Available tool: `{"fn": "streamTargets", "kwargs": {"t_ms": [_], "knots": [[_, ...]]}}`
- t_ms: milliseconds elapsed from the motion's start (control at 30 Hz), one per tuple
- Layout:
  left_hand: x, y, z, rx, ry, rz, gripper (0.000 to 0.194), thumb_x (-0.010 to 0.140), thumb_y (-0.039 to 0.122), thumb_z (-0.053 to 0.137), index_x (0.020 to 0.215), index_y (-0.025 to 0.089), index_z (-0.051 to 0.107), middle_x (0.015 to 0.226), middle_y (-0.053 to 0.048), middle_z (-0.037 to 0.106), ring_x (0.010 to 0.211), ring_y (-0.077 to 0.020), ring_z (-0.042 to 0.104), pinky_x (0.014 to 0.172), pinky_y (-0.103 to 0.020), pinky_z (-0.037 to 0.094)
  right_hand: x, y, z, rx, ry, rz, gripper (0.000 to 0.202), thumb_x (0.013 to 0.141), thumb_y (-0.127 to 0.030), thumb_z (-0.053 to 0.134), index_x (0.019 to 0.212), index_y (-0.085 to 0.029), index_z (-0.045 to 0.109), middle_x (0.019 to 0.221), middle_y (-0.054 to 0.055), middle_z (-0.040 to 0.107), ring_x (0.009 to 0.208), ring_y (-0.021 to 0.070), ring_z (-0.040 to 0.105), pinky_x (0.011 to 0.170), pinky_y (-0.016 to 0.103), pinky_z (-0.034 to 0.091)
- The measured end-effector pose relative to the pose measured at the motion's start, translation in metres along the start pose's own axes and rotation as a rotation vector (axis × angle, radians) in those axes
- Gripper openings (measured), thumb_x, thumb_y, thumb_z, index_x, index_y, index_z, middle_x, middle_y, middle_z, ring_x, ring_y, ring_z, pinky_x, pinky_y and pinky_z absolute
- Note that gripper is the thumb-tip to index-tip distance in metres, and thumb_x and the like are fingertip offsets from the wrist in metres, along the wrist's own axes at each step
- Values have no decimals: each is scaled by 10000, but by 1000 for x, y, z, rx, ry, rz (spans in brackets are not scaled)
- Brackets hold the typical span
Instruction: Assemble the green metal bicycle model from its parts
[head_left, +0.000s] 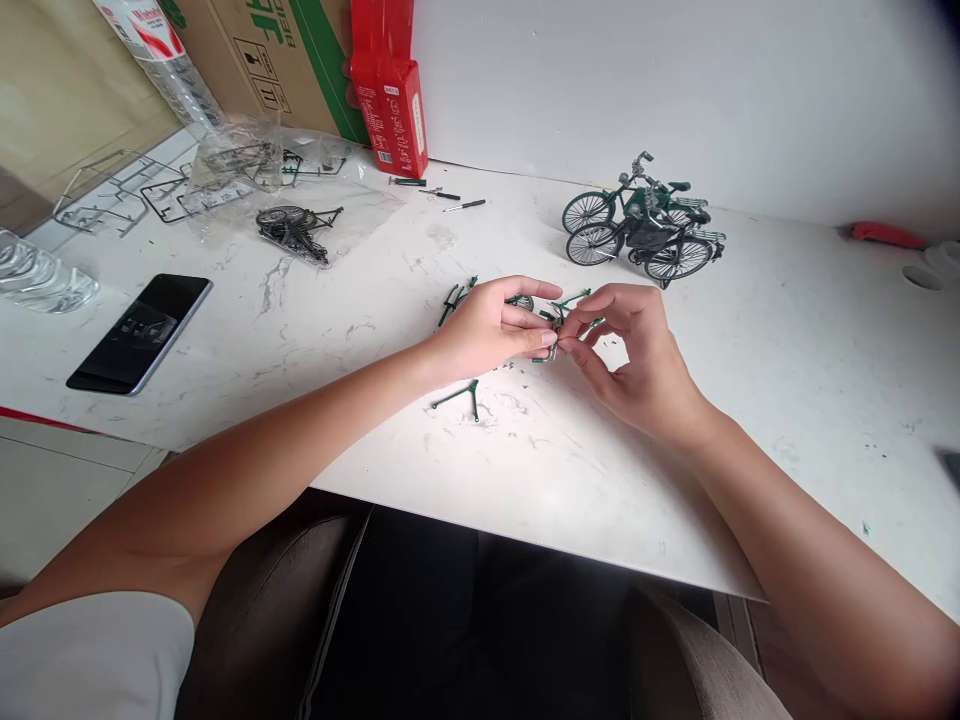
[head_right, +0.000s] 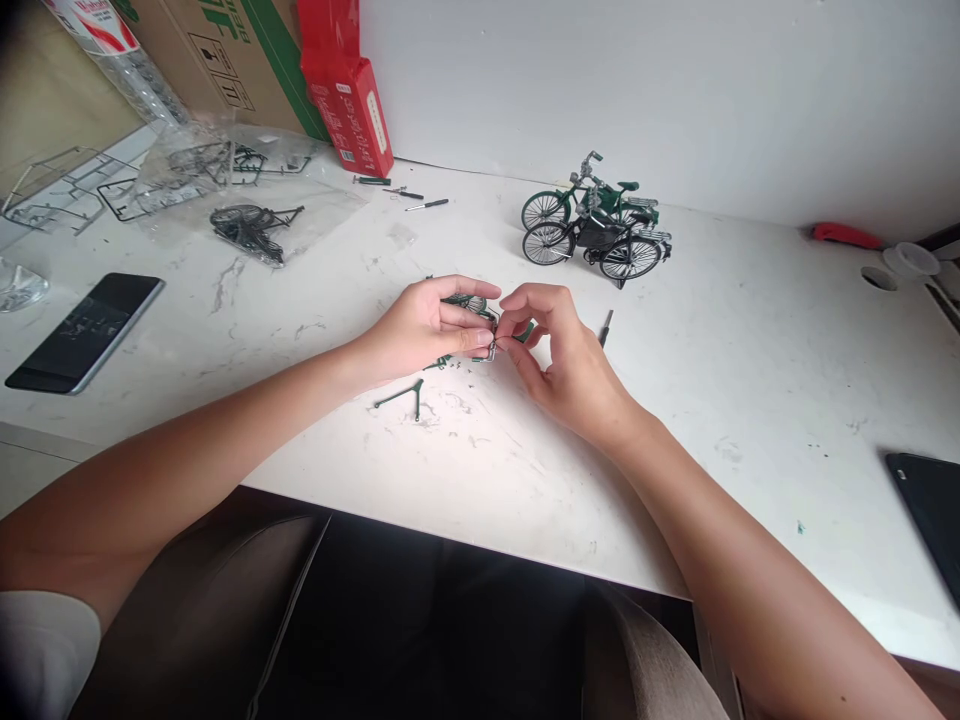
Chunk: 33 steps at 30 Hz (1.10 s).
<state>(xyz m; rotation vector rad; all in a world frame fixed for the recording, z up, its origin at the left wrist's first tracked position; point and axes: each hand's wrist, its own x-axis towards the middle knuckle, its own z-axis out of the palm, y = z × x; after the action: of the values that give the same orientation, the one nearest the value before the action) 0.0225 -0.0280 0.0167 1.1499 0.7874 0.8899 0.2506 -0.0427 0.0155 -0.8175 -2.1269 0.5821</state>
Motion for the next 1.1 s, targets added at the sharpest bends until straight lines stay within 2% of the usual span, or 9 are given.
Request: {"fn": "streamTargets", "kwargs": {"t_ms": [200,367,567,867,1100], "knots": [[0,-2,-1,22,-5,12,495,912,61,834,1364,143,649,1015,-95,831,855,-168,816,945,-372,672,0,-11,-1,32,30,79,416,1024,-242,738,1310,-371,465,1053,17,693,998,257,758,751,455,608],[1,-4,-2,50,-14,32,472,931,53,805,1365,142,643,1030,-106,836,882,-174,820,943,-375,672,1,-16,0,110,84,243,491,939,-342,854,1283,-360,504,958,22,695,986,288,754,729,472,633],[1,-5,-1,41,-9,44,460,925,47,805,1348,139,649,981,-80,829,863,-158,811,940,-364,671,5,-18,2,246,142,412,553,862,-396,917,1237,-353,513,919,16,664,950,280,740,697,455,633],[0,-4,1,14,-23,21,453,917,54,827,1326,148,656,951,-61,816,837,-150,809,934,-364,675,7,-13,-1,468,118,587,607,797,-421,981,1196,-364,527,921,-5,655,908,244,734,660,415,633],[-1,-3,2,-11,-6,-17,445,941,32,790,1348,139,646,959,-76,821,856,-151,809,946,-366,670,10,-10,-4,627,88,716,655,717,-439,1042,1163,-304,581,907,-9,715,852,208,725,692,379,616]]}}
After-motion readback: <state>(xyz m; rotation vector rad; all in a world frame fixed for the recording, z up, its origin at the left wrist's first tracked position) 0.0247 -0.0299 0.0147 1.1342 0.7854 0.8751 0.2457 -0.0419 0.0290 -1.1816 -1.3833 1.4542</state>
